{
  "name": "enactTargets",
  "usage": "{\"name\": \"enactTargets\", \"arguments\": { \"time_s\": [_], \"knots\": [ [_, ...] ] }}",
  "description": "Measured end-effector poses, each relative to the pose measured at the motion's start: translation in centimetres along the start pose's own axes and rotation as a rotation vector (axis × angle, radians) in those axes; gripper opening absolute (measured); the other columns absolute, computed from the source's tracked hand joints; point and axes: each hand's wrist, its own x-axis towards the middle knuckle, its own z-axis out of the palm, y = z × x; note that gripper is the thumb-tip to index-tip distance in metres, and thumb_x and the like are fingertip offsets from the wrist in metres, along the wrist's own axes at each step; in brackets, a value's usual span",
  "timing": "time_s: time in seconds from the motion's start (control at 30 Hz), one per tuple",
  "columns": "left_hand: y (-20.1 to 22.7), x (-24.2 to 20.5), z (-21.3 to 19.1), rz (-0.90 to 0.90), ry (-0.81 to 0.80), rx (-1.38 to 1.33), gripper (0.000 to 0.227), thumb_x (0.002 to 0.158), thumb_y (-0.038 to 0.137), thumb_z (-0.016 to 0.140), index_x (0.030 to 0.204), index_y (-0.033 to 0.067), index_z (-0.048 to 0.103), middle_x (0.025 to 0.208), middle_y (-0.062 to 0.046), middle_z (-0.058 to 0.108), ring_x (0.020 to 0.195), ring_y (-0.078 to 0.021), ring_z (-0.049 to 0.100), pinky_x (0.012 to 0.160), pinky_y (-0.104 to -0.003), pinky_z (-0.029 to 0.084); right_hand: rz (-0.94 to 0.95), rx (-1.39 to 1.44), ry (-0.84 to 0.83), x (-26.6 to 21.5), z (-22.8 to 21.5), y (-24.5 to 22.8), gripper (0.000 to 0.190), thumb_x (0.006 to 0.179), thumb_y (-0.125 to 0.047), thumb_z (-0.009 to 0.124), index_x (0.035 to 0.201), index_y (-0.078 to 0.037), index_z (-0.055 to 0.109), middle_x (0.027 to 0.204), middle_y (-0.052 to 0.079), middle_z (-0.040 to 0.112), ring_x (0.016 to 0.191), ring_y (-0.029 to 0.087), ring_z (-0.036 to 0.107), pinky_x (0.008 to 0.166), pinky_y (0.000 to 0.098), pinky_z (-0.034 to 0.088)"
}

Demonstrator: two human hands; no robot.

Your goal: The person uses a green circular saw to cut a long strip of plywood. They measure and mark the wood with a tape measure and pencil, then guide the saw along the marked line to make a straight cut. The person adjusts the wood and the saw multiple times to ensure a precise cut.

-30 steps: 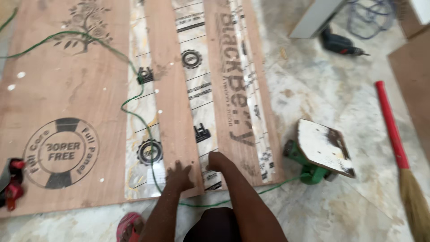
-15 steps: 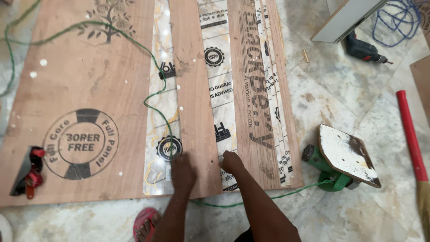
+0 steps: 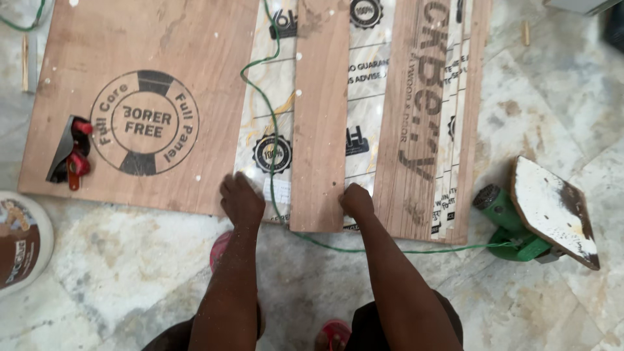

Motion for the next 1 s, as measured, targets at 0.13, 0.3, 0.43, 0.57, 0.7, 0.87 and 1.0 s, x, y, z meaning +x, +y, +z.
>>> {"name": "enactTargets", "arguments": {
  "time_s": [0.13,0.3,0.43,0.57,0.7,0.87,1.0],
  "knots": [
    [1.5,-1.1,-1.1,0.094,-0.042,-0.187,0.068,0.075,0.036,0.085,0.127,0.0012,0.057,0.129,-0.018,0.054,0.123,-0.039,0.05,0.091,-0.055,0.05,-0.021,-0.039,0.079,-0.7,0.3,-0.4,0.038,0.091,-0.032,0.068,0.105,0.004,0.067,0.104,0.027,0.072,0.101,0.041,0.07,0.088,0.0487,0.057],
    [1.9,-1.1,2.1,0.104,-0.188,-0.048,0.034,0.087,0.018,0.074,0.114,0.0066,0.058,0.122,-0.013,0.058,0.117,-0.0341,0.058,0.088,-0.047,0.056,-0.002,-0.044,0.075,-1.2,-0.3,-0.9,0.039,0.09,-0.031,0.069,0.106,0.004,0.065,0.105,0.028,0.071,0.102,0.041,0.069,0.088,0.0496,0.056],
    [-2.2,-1.1,3.9,-0.17,-0.07,-0.084,0.05,0.091,0.012,0.069,0.137,0.0047,0.05,0.127,-0.018,0.057,0.111,-0.0363,0.061,0.086,-0.048,0.056,0.019,-0.005,-0.01,-1.8,-1.7,-1.6,0.038,0.091,-0.033,0.067,0.105,0.002,0.067,0.099,0.025,0.077,0.099,0.038,0.074,0.091,0.0475,0.057],
    [-7.4,-2.4,-0.5,-0.585,0.021,0.114,0.067,0.086,0.019,0.067,0.146,0.0018,0.04,0.142,-0.027,0.047,0.118,-0.0425,0.054,0.088,-0.055,0.052,0.015,-0.034,0.061,-2.2,-1.7,-2.2,0.039,0.089,-0.033,0.07,0.108,0.001,0.065,0.105,0.026,0.073,0.102,0.04,0.071,0.088,0.0497,0.057],
    [-7.6,-0.1,-1.1,0.138,0.446,0.193,0.054,0.111,0.013,0.057,0.162,0.0088,0.042,0.158,-0.022,0.045,0.141,-0.0389,0.051,0.119,-0.049,0.044,0.057,-0.038,0.113,-1.7,-1.7,-2.9,0.039,0.087,-0.031,0.073,0.109,0.0,0.065,0.108,0.025,0.072,0.103,0.04,0.07,0.087,0.0491,0.057],
    [1.3,4.2,1.5,0.276,-0.034,-0.24,0.05,0.087,0.02,0.069,0.132,0.0032,0.059,0.132,-0.017,0.058,0.12,-0.039,0.055,0.096,-0.052,0.049,0.071,0.019,0.157,-2.2,-2.3,-4.1,0.045,0.084,-0.034,0.079,0.11,0.0,0.064,0.105,0.021,0.072,0.102,0.037,0.07,0.087,0.0486,0.056],
    [4.4,2.0,0.5,0.231,-0.071,-0.311,0.049,0.084,0.032,0.082,0.12,0.0032,0.065,0.123,-0.018,0.058,0.113,-0.0386,0.056,0.094,-0.052,0.05,0.07,0.095,0.162,-2.5,-2.4,-3.1,0.041,0.083,-0.036,0.081,0.108,-0.005,0.068,0.102,0.016,0.075,0.1,0.033,0.071,0.088,0.0449,0.055]
  ]
}}
